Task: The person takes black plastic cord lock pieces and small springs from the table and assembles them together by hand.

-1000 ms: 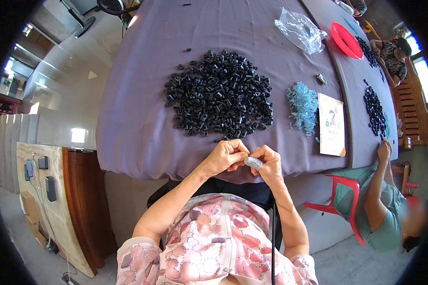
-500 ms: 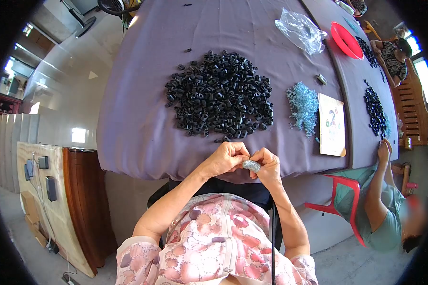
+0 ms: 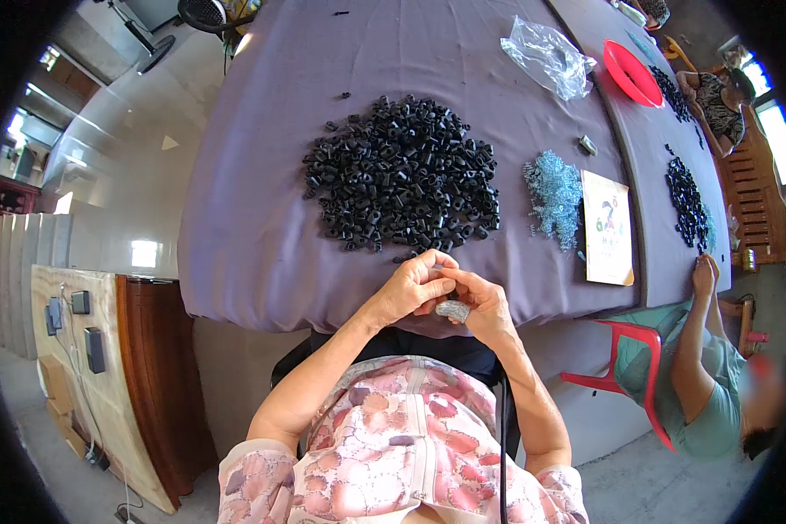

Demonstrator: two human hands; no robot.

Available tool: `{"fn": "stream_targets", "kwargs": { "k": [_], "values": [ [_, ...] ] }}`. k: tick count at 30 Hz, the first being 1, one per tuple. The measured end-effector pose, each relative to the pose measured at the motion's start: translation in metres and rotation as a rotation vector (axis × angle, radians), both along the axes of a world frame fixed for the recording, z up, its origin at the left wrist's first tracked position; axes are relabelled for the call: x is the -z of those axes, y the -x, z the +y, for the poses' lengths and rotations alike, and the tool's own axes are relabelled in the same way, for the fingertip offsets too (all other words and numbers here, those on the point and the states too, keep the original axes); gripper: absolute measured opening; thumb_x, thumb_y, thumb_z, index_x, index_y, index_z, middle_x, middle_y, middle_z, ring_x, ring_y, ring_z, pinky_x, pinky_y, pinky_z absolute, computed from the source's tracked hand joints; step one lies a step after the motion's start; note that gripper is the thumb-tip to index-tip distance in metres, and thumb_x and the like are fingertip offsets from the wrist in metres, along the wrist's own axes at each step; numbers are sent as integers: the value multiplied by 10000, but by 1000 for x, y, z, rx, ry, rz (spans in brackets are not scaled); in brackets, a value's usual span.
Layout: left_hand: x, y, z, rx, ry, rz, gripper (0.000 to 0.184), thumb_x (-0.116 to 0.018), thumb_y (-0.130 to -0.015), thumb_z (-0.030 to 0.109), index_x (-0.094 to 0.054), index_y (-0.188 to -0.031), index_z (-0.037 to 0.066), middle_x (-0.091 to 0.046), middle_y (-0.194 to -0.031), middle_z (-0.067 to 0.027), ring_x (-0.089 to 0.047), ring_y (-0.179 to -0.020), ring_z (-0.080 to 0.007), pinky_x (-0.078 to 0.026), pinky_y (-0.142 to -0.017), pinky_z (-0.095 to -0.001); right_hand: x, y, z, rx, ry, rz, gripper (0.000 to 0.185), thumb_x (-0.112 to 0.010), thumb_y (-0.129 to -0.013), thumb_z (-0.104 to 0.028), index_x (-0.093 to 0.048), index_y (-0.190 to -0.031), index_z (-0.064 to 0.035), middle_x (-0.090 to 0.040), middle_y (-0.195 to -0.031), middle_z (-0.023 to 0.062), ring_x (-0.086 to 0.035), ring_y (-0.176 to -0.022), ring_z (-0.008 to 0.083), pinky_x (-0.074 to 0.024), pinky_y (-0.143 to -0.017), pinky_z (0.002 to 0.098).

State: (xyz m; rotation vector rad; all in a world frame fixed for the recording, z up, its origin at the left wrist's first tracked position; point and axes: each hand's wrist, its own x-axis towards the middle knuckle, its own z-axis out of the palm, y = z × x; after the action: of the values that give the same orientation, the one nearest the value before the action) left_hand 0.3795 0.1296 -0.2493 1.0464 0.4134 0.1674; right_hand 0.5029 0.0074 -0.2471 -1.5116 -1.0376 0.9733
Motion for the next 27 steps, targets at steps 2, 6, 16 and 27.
{"fn": "stream_targets", "kwargs": {
  "k": [2,6,16,27],
  "values": [
    [0,0,2,30,3,6,175,-561,-913,145,-512,-1057,59,-556,-699,17,-416,-452,-26,-311,-392,-174,-3,-1,1,-20,32,-7,406,-653,-776,62,-572,-1157,-53,-605,-811,-16,-558,-698,39,-464,-579,191],
    [9,-2,1,7,22,-5,209,-555,-925,204,-520,-1072,60,-567,-717,9,-456,-471,-40,-358,-416,-178,-2,-1,1,98,64,120,342,-685,-753,34,-597,-1076,-37,-588,-783,-30,-518,-684,39,-442,-596,207],
    [18,-3,-3,-77,56,-43,235,-506,-950,240,-521,-1083,48,-576,-830,-28,-536,-586,-80,-449,-488,-210,-10,-6,9,190,-145,-427,307,-721,-640,33,-634,-927,-33,-559,-870,44,-557,-715,153,-470,-642,269],
    [12,-3,-6,-34,-3,-37,231,-543,-930,183,-508,-1110,43,-579,-871,-21,-558,-627,-74,-475,-524,-208,-11,-5,6,178,-163,-490,282,-720,-652,14,-625,-914,-27,-588,-881,77,-600,-741,199,-491,-649,297]
  ]
}}
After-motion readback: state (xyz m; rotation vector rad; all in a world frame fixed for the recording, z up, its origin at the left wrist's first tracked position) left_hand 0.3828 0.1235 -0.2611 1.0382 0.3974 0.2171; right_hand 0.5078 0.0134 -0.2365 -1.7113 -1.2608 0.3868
